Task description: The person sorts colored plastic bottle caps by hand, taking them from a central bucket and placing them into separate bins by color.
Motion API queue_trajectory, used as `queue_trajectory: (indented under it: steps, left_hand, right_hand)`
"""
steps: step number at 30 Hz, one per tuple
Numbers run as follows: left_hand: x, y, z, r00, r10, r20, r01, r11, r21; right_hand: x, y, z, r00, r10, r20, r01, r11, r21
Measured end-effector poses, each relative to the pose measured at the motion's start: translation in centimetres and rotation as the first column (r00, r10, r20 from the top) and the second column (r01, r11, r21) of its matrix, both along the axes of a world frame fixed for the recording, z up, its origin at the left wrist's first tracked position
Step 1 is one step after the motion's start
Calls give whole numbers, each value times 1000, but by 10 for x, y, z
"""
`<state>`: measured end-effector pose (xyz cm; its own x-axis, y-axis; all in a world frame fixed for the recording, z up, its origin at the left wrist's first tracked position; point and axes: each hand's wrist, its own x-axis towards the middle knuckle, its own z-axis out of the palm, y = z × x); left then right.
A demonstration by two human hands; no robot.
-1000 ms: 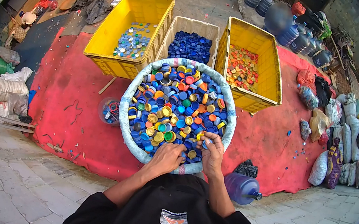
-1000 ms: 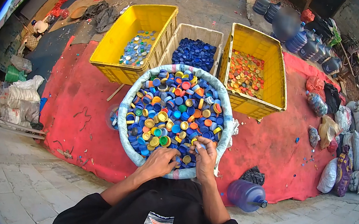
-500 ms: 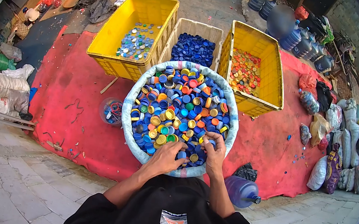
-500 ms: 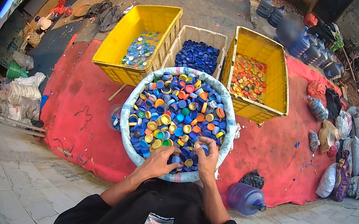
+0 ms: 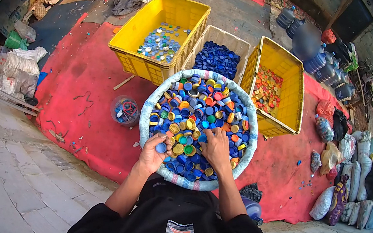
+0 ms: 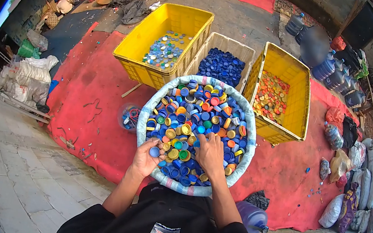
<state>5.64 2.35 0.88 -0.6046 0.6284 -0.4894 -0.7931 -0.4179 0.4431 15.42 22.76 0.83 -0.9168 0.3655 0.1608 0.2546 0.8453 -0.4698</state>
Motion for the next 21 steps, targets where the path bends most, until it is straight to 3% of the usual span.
queue_trajectory:
  steps: [4, 7, 9, 12, 14, 16, 19, 21]
  left_hand:
    - [2, 4, -5, 940, -186, -285, 85, 939, -333]
    - [0, 18, -15, 591, -387, -708, -90, 840, -535]
    - [-6, 26, -12, 333, -539, -774, -169, 773, -611]
    - [-15, 42, -3, 18, -611, -791, -198, 774, -602]
    - [-18, 50, -3, -72, -683, -727, -206, 724, -659]
    - [-19, 58, 5, -127, -775, -620, -200, 632, -749]
    - [-22, 65, 9, -234, -829, -508, -178, 550, -816]
    - [-22, 68, 13, -239, -846, -476, -167, 519, -838]
  right_hand:
    - [-5, 2, -7, 999, -12, 46, 11, 1000, 23]
    - [-5, 4, -14, 1000, -11, -18, 10, 1000, -18]
    - [-4, 6, -12, 995, -23, -98, 16, 998, -65]
    - [3, 6, 4, 975, -210, -76, 154, 877, -456]
    - [15, 9, 3, 939, -339, -55, 168, 592, -788]
    - [27, 10, 3, 905, -424, -38, 64, 223, -973]
    - [43, 10, 9, 860, -508, -42, -233, -318, -919]
    - [52, 9, 6, 859, -511, -32, -250, -365, -897]
